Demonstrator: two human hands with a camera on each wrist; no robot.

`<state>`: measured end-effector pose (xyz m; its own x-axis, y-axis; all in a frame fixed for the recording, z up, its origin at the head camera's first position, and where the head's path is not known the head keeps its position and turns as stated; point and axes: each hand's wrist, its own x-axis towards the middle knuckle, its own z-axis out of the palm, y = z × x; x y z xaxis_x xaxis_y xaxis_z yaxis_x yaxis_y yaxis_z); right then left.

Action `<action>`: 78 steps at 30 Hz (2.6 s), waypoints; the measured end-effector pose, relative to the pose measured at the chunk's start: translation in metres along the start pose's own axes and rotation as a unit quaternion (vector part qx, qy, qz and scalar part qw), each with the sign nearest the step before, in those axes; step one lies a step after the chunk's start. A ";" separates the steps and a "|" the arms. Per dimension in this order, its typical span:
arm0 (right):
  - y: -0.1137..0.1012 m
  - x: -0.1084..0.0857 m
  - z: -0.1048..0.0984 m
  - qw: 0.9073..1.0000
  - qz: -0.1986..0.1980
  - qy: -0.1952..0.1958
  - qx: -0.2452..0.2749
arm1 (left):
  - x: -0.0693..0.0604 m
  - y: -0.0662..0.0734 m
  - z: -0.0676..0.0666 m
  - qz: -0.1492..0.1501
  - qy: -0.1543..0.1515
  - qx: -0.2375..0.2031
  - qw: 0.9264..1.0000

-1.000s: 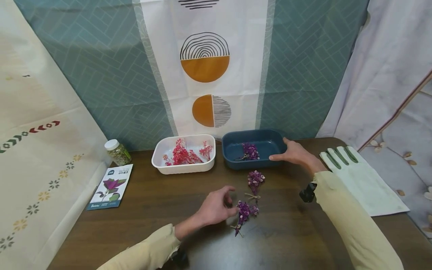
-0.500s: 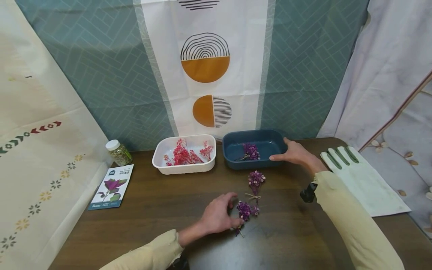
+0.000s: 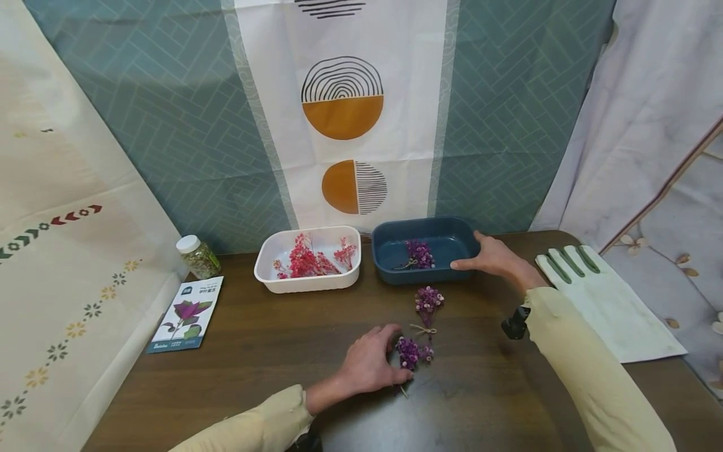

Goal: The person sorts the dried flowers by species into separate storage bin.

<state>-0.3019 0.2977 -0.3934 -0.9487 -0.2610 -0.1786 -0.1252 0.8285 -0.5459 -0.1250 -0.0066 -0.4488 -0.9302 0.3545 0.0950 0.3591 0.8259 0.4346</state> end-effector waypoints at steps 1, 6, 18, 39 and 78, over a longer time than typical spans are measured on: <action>0.000 0.000 0.000 1.000 0.000 0.000 0.001 | 0.000 0.000 0.000 0.000 -0.001 0.002 1.000; -0.001 0.000 0.000 1.000 0.003 0.000 0.006 | 0.001 0.000 0.001 0.012 -0.007 0.000 1.000; -0.003 -0.002 0.000 1.000 0.005 0.000 0.006 | -0.002 -0.001 -0.002 0.034 -0.028 -0.025 0.999; -0.003 -0.002 0.000 1.000 0.008 -0.003 0.002 | -0.001 -0.010 -0.010 0.070 -0.038 -0.096 0.992; 0.001 0.000 0.001 1.000 0.003 0.002 -0.003 | 0.082 -0.012 -0.063 0.059 0.039 -0.123 0.990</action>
<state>-0.3020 0.2977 -0.3945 -0.9507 -0.2533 -0.1789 -0.1202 0.8328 -0.5403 -0.2103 -0.0154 -0.3904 -0.8896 0.3989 0.2223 0.4446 0.6453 0.6212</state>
